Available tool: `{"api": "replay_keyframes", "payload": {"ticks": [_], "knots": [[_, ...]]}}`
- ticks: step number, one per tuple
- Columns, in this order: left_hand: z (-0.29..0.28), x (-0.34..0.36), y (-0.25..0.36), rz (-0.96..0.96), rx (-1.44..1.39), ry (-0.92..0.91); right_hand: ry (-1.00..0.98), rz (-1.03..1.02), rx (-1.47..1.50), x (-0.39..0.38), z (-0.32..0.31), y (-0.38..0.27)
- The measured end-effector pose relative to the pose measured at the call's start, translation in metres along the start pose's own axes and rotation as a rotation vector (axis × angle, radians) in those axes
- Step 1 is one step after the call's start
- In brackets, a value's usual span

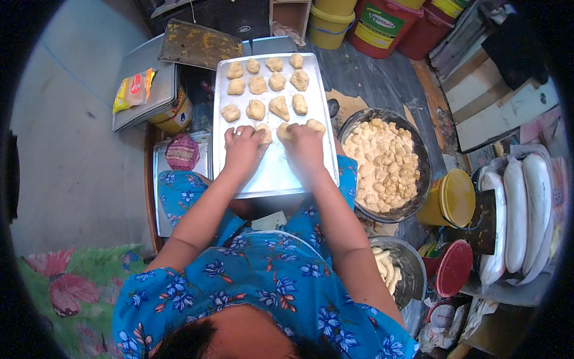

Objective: The person places portions of dough onto a metal tray and then uses a cloth to wipe down another metal tray.

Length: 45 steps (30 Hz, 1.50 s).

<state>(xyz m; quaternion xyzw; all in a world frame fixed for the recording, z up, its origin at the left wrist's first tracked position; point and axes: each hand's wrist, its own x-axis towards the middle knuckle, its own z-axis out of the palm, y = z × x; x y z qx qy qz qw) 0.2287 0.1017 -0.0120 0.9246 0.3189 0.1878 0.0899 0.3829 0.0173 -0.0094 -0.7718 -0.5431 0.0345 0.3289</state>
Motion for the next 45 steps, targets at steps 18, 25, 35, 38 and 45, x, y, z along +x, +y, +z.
{"api": "replay_keyframes", "payload": {"ticks": [18, 25, 35, 38, 45], "knots": [[0.01, -0.004, 0.029, 0.036, -0.024, 0.108, 0.142, 0.156, 0.033, -0.007, -0.008, 0.036], [-0.017, -0.043, -0.018, -0.204, -0.029, 0.122, 0.176, 0.107, -0.045, -0.002, -0.011, 0.026], [-0.01, -0.046, -0.041, -0.254, -0.21, 0.098, -0.033, -0.068, -0.177, -0.008, -0.007, -0.006], [-0.019, -0.043, -0.025, -0.225, -0.137, 0.138, 0.003, -0.059, -0.17, 0.003, -0.001, 0.007], [-0.013, -0.021, -0.007, -0.025, -0.078, 0.161, 0.096, -0.146, -0.196, 0.062, 0.01, 0.014]]}}
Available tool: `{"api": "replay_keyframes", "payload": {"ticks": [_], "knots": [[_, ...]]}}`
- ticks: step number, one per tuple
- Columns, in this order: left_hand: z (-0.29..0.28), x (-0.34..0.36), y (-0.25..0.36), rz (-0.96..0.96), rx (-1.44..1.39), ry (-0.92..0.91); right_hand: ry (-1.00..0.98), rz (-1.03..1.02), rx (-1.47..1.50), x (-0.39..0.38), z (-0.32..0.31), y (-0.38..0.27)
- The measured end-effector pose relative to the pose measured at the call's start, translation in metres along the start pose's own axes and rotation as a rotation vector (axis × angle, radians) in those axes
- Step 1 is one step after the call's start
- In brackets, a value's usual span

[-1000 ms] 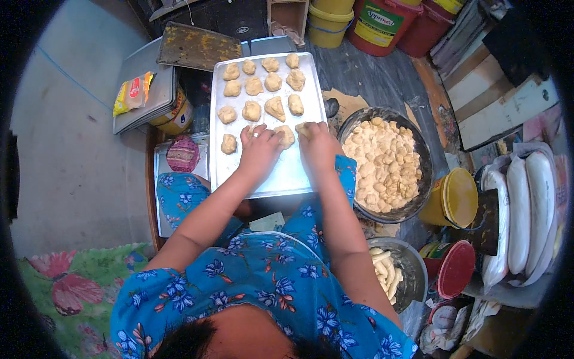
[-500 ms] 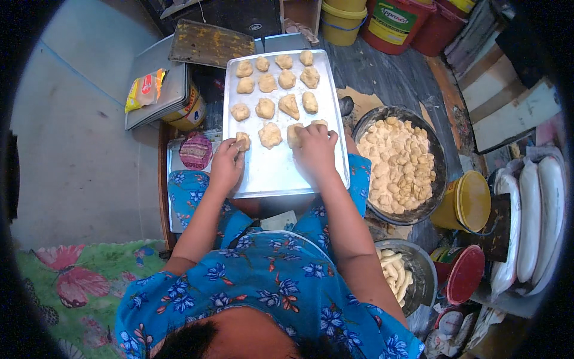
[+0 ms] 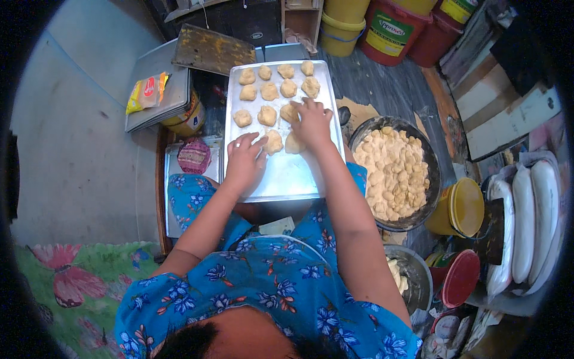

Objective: The person places portions of dough onto a metal tray and then uses a cloth to wipe down another metal tray.

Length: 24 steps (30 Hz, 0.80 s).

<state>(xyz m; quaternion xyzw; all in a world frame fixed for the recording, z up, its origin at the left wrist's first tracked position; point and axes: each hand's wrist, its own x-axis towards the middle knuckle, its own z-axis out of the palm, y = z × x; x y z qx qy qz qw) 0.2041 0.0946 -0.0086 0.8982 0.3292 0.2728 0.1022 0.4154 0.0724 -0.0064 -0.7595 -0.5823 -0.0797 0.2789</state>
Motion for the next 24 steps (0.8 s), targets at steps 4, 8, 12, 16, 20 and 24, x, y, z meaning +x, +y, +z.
{"api": "replay_keyframes", "payload": {"ticks": [4, 8, 12, 16, 20, 24], "knots": [[0.005, 0.01, 0.001, 0.022, 0.014, -0.023, -0.134, -0.012, -0.075, 0.014, 0.012, -0.005], [0.003, 0.023, -0.002, -0.089, 0.095, 0.037, -0.098, 0.075, -0.111, 0.016, 0.017, -0.01], [0.007, 0.043, -0.041, -0.23, 0.12, 0.105, 0.017, 0.068, -0.046, 0.01, 0.013, -0.009], [0.019, 0.051, -0.072, -0.23, -0.035, 0.082, 0.098, 0.146, 0.06, 0.011, 0.017, 0.018], [0.023, 0.058, -0.069, -0.16, -0.067, 0.017, -0.014, 0.237, 0.143, 0.01, 0.014, 0.039], [0.019, 0.05, -0.058, -0.175, 0.106, 0.036, 0.019, 0.252, 0.263, -0.002, -0.006, 0.025]]}}
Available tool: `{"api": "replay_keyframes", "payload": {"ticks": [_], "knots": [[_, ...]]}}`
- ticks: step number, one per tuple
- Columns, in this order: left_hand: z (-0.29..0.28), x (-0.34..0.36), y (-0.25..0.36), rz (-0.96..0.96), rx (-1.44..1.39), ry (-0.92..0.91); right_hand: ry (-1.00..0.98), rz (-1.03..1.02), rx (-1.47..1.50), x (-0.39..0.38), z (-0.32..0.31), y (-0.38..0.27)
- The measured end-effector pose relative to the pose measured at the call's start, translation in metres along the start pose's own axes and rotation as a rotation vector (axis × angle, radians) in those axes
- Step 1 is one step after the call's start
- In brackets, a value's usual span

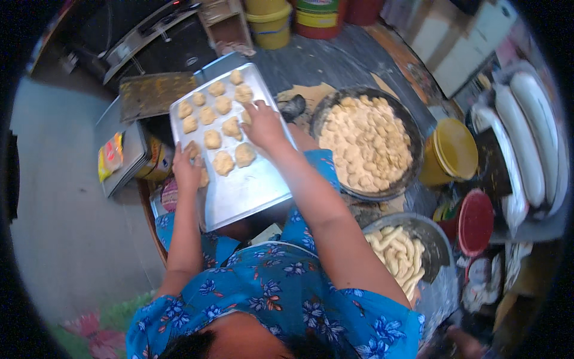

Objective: The person places portions of dough onto a metal tray and then uses a cloth to wipe down another metal tray.

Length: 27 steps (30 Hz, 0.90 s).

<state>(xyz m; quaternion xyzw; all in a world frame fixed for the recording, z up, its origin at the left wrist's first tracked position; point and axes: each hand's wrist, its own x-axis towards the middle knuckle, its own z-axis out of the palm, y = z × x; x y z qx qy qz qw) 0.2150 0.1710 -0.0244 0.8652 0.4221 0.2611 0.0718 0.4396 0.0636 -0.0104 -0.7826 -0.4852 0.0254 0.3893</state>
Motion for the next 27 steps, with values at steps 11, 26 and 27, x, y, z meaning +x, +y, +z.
{"api": "replay_keyframes", "payload": {"ticks": [11, 26, 27], "knots": [[0.042, -0.012, 0.222, 0.76, -0.172, -0.417, 0.491, 0.261, 0.188, -0.068, -0.057, 0.195], [0.089, -0.021, 0.243, 0.793, -0.122, -0.776, -0.375, 1.032, 0.037, -0.15, 0.015, 0.305], [0.094, -0.019, 0.242, 0.773, -0.137, -0.778, -0.339, 0.977, -0.074, -0.14, 0.011, 0.315]]}}
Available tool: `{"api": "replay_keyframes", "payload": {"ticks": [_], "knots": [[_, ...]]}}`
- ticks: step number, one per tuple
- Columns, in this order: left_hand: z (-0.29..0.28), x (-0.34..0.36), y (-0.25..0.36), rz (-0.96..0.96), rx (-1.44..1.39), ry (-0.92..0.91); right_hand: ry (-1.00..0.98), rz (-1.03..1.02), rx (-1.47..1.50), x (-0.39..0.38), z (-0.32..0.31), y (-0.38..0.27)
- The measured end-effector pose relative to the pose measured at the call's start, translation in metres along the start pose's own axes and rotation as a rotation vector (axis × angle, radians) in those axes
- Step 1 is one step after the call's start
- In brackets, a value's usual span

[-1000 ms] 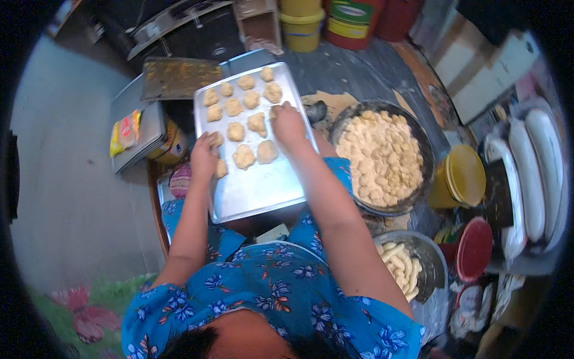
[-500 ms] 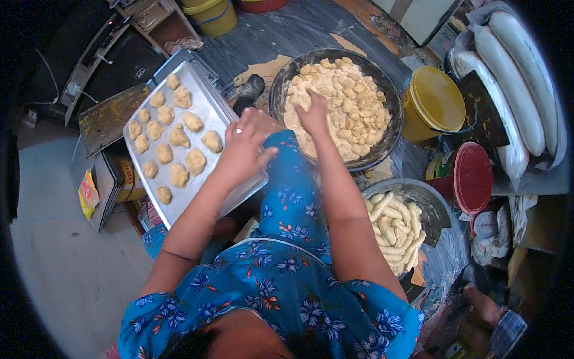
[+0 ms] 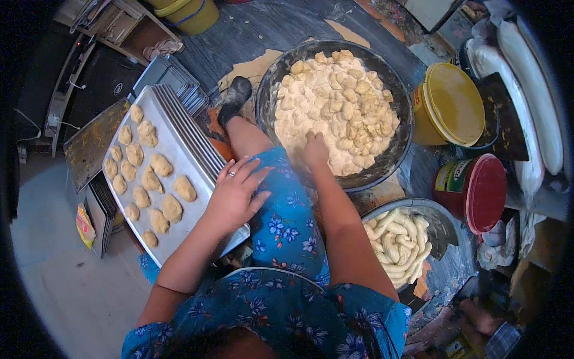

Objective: The person places portions of dough onto a metal tray and then uses a cloth to wipe down another metal tray.

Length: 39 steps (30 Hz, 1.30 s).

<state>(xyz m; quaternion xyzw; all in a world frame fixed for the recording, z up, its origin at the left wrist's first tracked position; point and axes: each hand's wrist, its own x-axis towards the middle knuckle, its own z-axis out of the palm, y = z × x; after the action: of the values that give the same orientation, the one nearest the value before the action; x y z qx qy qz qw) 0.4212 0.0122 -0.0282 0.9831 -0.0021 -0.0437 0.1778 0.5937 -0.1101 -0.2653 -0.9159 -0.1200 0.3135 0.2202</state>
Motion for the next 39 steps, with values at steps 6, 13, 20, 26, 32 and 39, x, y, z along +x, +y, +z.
{"api": "replay_keyframes", "payload": {"ticks": [6, 13, 20, 26, 32, 39], "knots": [[0.003, 0.002, -0.003, 0.047, 0.023, 0.021, 0.167, -0.065, -0.304, 0.018, 0.028, -0.004], [0.005, 0.003, -0.005, 0.074, -0.008, 0.087, -0.153, -0.269, -0.174, -0.009, 0.01, 0.068], [0.008, -0.001, -0.01, 0.042, 0.03, 0.122, 0.031, -0.009, -0.21, -0.021, 0.02, 0.022], [0.014, 0.003, -0.008, -0.037, 0.042, 0.053, -0.007, -0.153, -0.34, -0.001, 0.036, 0.076], [0.013, -0.017, -0.006, 0.115, -0.117, 0.215, 0.136, -0.017, -0.203, -0.034, 0.021, 0.095], [-0.011, -0.075, -0.002, 0.124, -0.135, 0.363, 0.445, -0.295, -0.153, -0.061, -0.007, 0.083]]}}
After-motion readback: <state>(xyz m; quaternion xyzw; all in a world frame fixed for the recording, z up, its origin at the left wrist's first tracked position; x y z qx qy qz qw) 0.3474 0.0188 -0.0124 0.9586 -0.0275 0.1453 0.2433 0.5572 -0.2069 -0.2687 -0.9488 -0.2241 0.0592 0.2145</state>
